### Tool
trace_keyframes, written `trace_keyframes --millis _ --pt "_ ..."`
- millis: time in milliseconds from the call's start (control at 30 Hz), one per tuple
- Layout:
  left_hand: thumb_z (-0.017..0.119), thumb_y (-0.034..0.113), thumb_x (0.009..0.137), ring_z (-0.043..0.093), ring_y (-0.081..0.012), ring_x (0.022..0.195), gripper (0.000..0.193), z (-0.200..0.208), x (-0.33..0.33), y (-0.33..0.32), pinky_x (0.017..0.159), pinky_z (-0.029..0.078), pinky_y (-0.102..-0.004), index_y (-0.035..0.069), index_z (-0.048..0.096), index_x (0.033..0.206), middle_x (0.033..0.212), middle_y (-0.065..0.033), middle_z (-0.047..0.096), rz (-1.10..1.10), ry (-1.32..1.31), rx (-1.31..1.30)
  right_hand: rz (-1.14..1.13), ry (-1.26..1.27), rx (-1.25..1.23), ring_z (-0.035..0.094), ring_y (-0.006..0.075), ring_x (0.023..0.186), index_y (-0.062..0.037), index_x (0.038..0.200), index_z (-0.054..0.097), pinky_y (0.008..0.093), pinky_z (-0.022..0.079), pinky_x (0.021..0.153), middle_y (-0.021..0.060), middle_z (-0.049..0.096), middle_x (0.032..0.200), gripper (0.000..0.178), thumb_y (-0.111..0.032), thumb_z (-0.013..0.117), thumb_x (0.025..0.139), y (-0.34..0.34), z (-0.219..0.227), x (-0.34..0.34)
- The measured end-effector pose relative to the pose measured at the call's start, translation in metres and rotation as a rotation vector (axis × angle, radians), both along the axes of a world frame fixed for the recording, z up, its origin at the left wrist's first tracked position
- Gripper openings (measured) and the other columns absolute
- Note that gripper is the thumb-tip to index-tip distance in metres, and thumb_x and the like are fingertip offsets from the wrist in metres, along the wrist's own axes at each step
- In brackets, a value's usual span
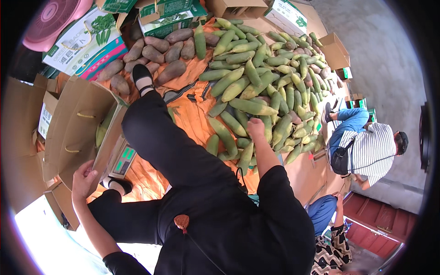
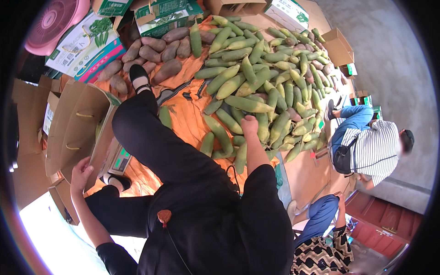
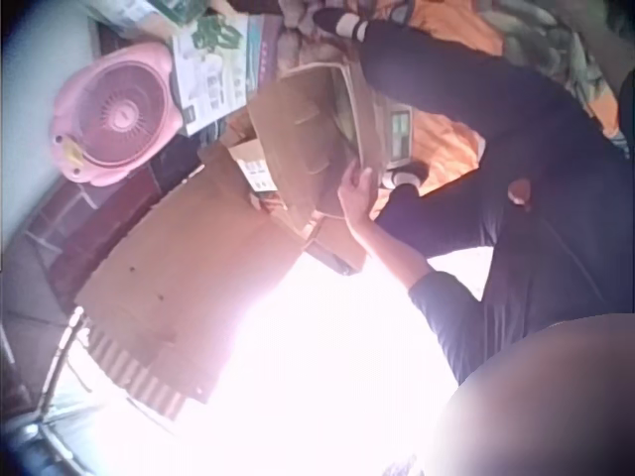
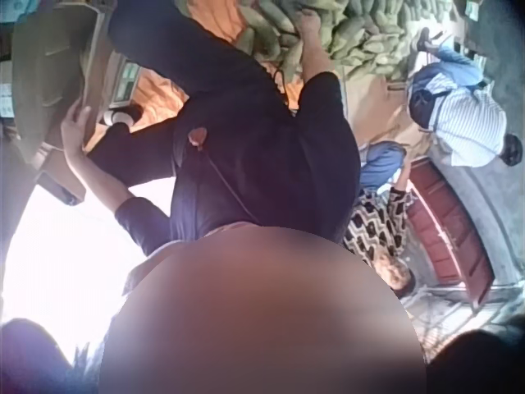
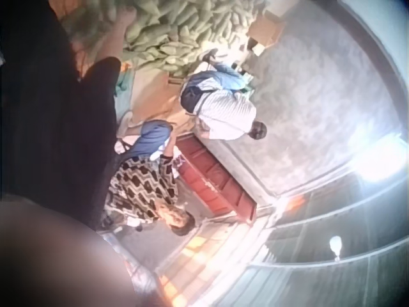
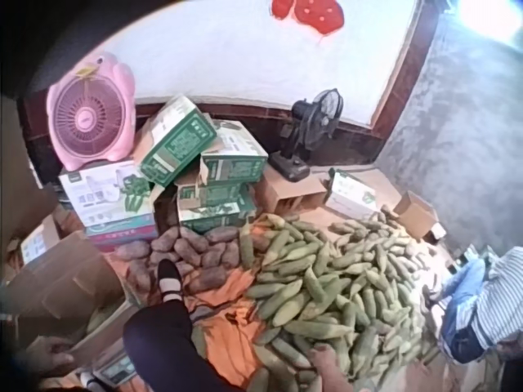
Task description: Sorting and packing corn into cardboard boxes for shipping.
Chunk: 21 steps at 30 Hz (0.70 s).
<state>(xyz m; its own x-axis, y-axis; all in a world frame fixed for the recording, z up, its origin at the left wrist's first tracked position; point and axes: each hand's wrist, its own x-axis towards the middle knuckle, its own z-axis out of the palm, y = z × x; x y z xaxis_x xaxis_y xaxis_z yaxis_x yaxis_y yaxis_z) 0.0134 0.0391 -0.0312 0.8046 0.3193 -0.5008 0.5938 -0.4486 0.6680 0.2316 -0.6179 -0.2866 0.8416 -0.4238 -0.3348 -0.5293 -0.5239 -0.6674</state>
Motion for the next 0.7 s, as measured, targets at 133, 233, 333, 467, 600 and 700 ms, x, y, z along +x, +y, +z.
trace_keyframes --millis 133,233,333,467,600,700 --pt "0.067 0.021 0.076 0.056 -0.0153 0.083 0.049 -0.007 -0.002 0.004 0.079 0.047 -0.0296 -0.002 0.059 0.119 0.090 -0.0082 0.062 0.000 -0.018 0.015 -0.353 -0.039 -0.029 0.058 0.0167 0.069 -0.0041 0.126 0.048 0.0294 0.044 0.048 0.0096 0.061 0.097 0.056 -0.014 0.072 0.077 -0.041 0.007 0.024" --pt "0.067 0.020 0.077 0.056 -0.0145 0.083 0.048 0.000 -0.005 0.005 0.078 0.047 -0.0288 -0.002 0.059 0.119 0.089 -0.0075 0.062 0.004 -0.016 0.060 -0.519 0.009 0.054 0.057 0.0209 0.087 -0.0097 0.137 0.035 0.0335 0.046 0.057 0.0110 0.054 0.117 0.071 -0.017 0.072 0.077 -0.035 0.042 0.039" --pt "0.064 0.015 0.079 0.054 -0.0124 0.079 0.043 0.005 -0.005 0.005 0.075 0.046 -0.0268 -0.003 0.059 0.118 0.085 -0.0049 0.059 -0.008 -0.051 0.116 -0.561 -0.001 0.341 0.045 0.0237 0.114 -0.0175 0.141 0.029 0.0433 0.046 0.073 0.0070 0.043 0.134 0.078 -0.019 0.073 0.076 -0.019 0.072 0.050" --pt "0.060 0.009 0.082 0.051 -0.0097 0.074 0.037 0.006 -0.001 0.002 0.070 0.044 -0.0238 -0.003 0.059 0.116 0.080 -0.0016 0.056 0.052 -0.126 0.118 -0.719 -0.033 0.424 0.045 0.0228 0.116 -0.0155 0.140 0.030 0.0419 0.046 0.080 0.0059 0.043 0.135 0.075 -0.018 0.072 0.078 -0.011 0.093 0.059" --pt "0.059 0.010 0.087 0.050 -0.0090 0.075 0.032 0.012 0.001 0.000 0.069 0.042 -0.0226 -0.002 0.059 0.116 0.082 -0.0005 0.055 0.137 -0.167 0.121 -0.769 -0.081 0.448 0.050 0.0207 0.111 -0.0140 0.134 0.041 0.0405 0.043 0.086 0.0043 0.051 0.125 0.064 -0.013 0.071 0.078 -0.015 0.091 0.060" --pt "0.060 0.014 0.089 0.050 -0.0093 0.078 0.030 0.023 -0.002 0.001 0.072 0.042 -0.0229 -0.001 0.060 0.116 0.087 -0.0015 0.056 0.143 -0.231 0.183 -0.721 -0.124 0.598 0.053 0.0194 0.105 -0.0134 0.127 0.050 0.0382 0.043 0.085 0.0041 0.057 0.115 0.054 -0.011 0.071 0.077 -0.008 0.083 0.063"
